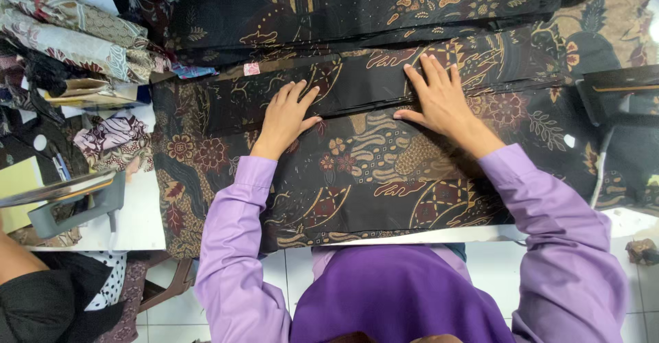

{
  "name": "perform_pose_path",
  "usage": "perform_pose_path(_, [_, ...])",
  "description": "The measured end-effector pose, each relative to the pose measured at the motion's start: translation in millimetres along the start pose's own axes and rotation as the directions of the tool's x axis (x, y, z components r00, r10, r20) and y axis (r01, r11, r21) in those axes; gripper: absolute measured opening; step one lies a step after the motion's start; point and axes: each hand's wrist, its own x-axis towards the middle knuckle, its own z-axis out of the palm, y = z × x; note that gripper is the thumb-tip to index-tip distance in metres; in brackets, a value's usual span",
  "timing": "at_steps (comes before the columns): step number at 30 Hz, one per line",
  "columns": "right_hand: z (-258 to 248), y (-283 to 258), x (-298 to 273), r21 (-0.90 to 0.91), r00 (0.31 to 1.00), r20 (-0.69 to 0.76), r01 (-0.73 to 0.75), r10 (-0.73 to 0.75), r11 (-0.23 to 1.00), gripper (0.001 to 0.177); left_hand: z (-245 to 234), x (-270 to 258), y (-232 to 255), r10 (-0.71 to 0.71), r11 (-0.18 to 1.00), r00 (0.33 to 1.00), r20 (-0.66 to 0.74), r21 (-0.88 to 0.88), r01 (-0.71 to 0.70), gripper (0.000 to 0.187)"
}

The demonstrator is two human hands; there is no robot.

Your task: The person folds a large piece of patterned fabric on a table. They repeatedly fold the fabric in half lengthwise, aligning the edges and smoothing the surface with their hands. The fabric is progressively reduced in size through multiple folds.

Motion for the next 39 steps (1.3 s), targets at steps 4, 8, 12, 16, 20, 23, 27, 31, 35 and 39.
perform_pose_path(4, [14,-7,6,-0.026,0.999,-0.013,-0.052,0.051,0.998,0.093,31,7,1,0.062,0.936,0.998,0.032,0.345,-0.070,0.062])
perform_pose_path(8, [33,-10,7,-0.113,0.999,-0.028,-0.031,0.028,0.993,0.078,48,13,1,0.087,0.861,0.996,0.008,0.502,-0.079,0.058])
perform_pose_path(12, [48,-16,2,-0.390,0.996,-0.069,0.024,-0.055,0.921,0.059,45,16,-9,0.006,0.843,0.996,-0.089,0.536,0.043,0.044])
perform_pose_path(16, [36,-14,-2,-0.136,0.994,-0.111,0.009,-0.024,0.991,0.062,19,1,-34,-0.043,0.876,0.992,-0.120,0.472,0.095,0.036])
perform_pose_path(20, [30,-23,4,0.041,0.979,-0.201,-0.030,0.038,0.999,0.077,-20,-17,-58,-0.102,0.946,0.936,-0.338,0.259,0.197,0.037])
perform_pose_path(23, [41,-21,17,-0.169,0.956,-0.292,-0.087,0.035,0.982,0.054,-46,-28,-64,-0.071,0.954,0.928,-0.366,0.246,0.171,0.040])
perform_pose_path(27, [39,26,17,-0.312,0.956,-0.288,-0.151,0.058,0.938,0.037,-81,-46,-63,-0.043,0.952,0.910,-0.412,0.259,0.162,0.040])
perform_pose_path(31, [7,61,-29,-0.224,0.904,-0.426,-0.134,0.027,0.965,0.034,-101,-73,-62,0.020,0.933,0.908,-0.419,0.333,0.134,0.034])
perform_pose_path(35, [-16,41,-107,-0.225,0.885,-0.465,-0.132,0.012,0.965,0.037,-95,-96,-55,0.046,0.907,0.934,-0.355,0.407,0.110,0.031])
perform_pose_path(39, [-21,28,-158,-0.135,0.888,-0.365,-0.347,0.279,0.928,0.053,-95,-103,-26,-0.179,0.796,0.984,0.012,0.589,0.138,0.056])
